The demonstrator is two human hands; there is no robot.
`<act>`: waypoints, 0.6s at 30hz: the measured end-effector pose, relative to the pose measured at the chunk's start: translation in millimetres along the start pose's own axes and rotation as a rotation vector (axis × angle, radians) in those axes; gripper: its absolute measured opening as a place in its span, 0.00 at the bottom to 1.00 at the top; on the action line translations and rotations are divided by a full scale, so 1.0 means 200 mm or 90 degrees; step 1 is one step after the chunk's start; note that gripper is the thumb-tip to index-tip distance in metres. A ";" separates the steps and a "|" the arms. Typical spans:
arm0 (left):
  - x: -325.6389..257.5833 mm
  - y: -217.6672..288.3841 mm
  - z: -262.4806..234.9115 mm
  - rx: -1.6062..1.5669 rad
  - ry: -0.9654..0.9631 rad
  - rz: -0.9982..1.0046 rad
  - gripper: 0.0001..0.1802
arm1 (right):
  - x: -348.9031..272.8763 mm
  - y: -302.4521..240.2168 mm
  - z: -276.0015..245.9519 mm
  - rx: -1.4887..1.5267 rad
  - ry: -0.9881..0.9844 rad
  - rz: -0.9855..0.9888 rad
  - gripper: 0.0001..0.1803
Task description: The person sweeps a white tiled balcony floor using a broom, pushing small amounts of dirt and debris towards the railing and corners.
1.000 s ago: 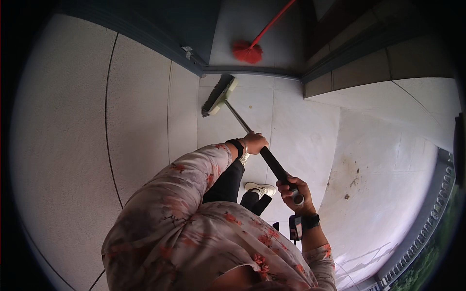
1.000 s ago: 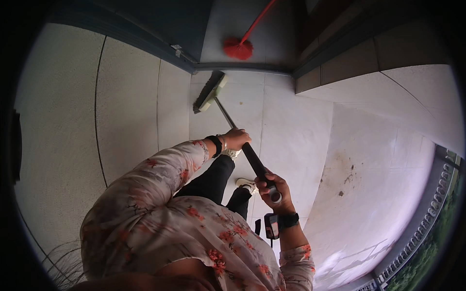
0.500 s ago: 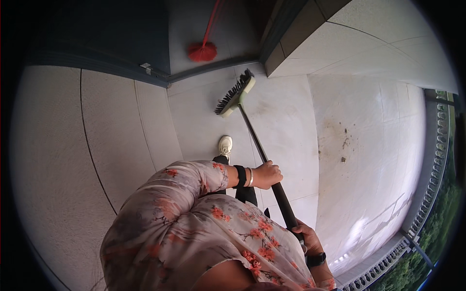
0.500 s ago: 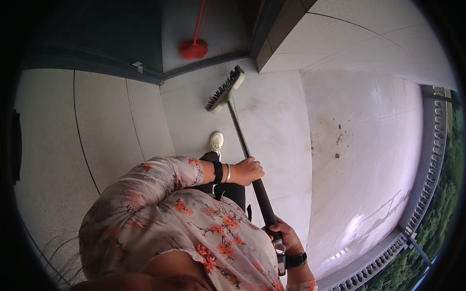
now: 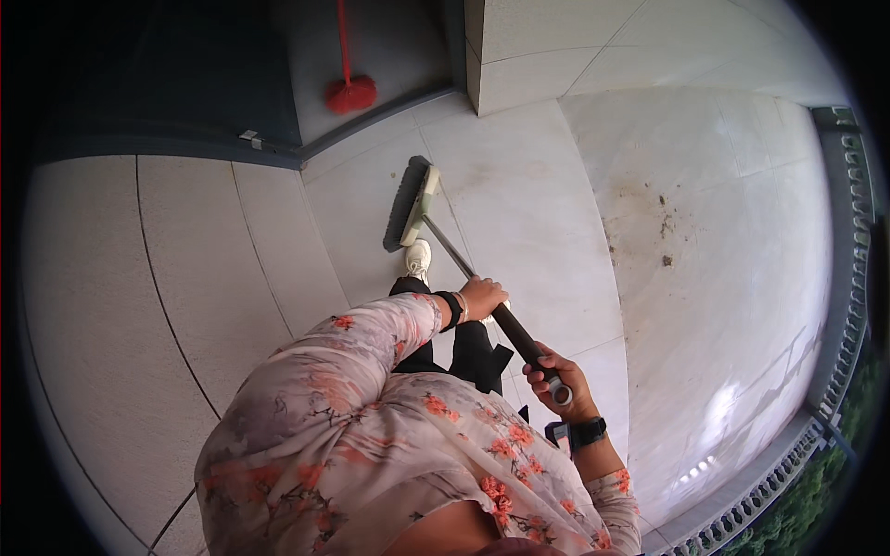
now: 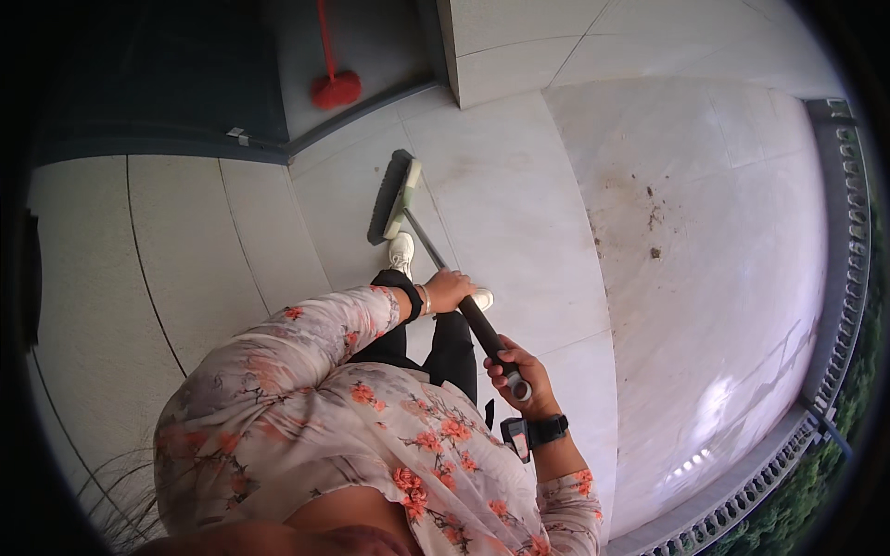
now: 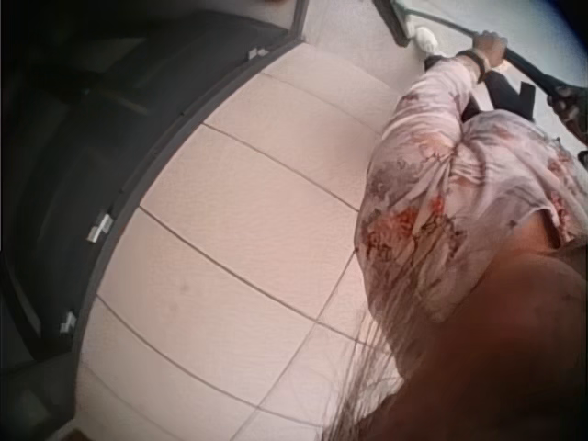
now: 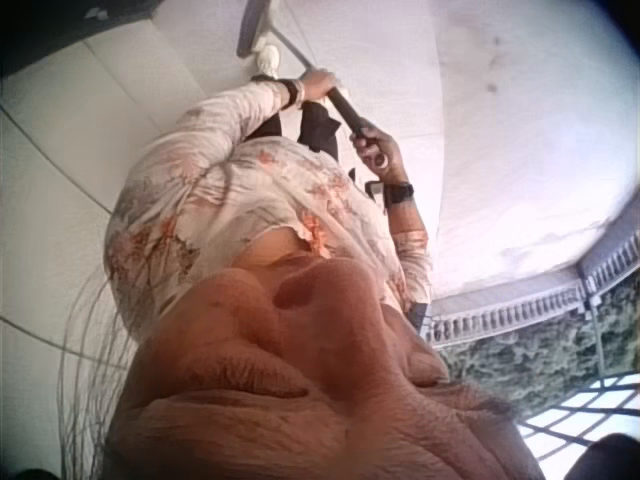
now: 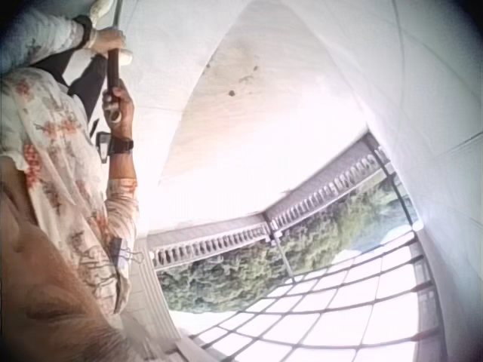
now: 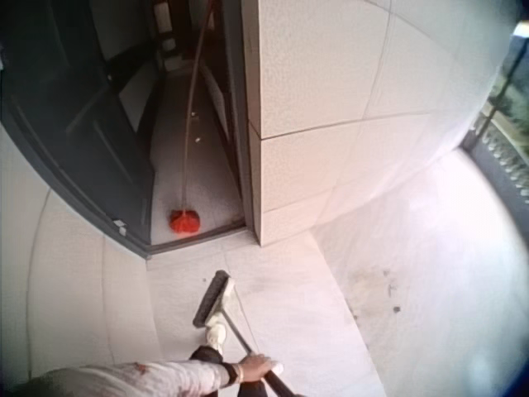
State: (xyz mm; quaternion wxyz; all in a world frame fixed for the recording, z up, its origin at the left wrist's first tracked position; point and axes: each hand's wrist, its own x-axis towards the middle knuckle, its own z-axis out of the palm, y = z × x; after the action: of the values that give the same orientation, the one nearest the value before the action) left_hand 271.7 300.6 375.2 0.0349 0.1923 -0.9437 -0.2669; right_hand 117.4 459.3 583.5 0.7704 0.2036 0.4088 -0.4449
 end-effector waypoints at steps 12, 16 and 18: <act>0.35 0.82 -0.36 0.034 0.025 0.339 0.02 | -0.90 0.26 0.02 -0.093 0.134 -0.125 0.42; 0.24 0.66 -0.47 0.064 -0.097 0.282 0.03 | -0.76 0.19 -0.08 -0.020 0.009 -0.041 0.41; 0.18 0.45 -0.52 0.105 -0.082 0.198 0.02 | -0.54 0.06 -0.08 -0.040 -0.085 -0.003 0.40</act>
State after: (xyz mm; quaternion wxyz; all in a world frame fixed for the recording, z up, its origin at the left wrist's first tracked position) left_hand 225.5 306.9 509.2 -0.0007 0.0291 -0.9811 -0.1914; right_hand 91.1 531.8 660.5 0.8008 0.1481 0.3706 -0.4465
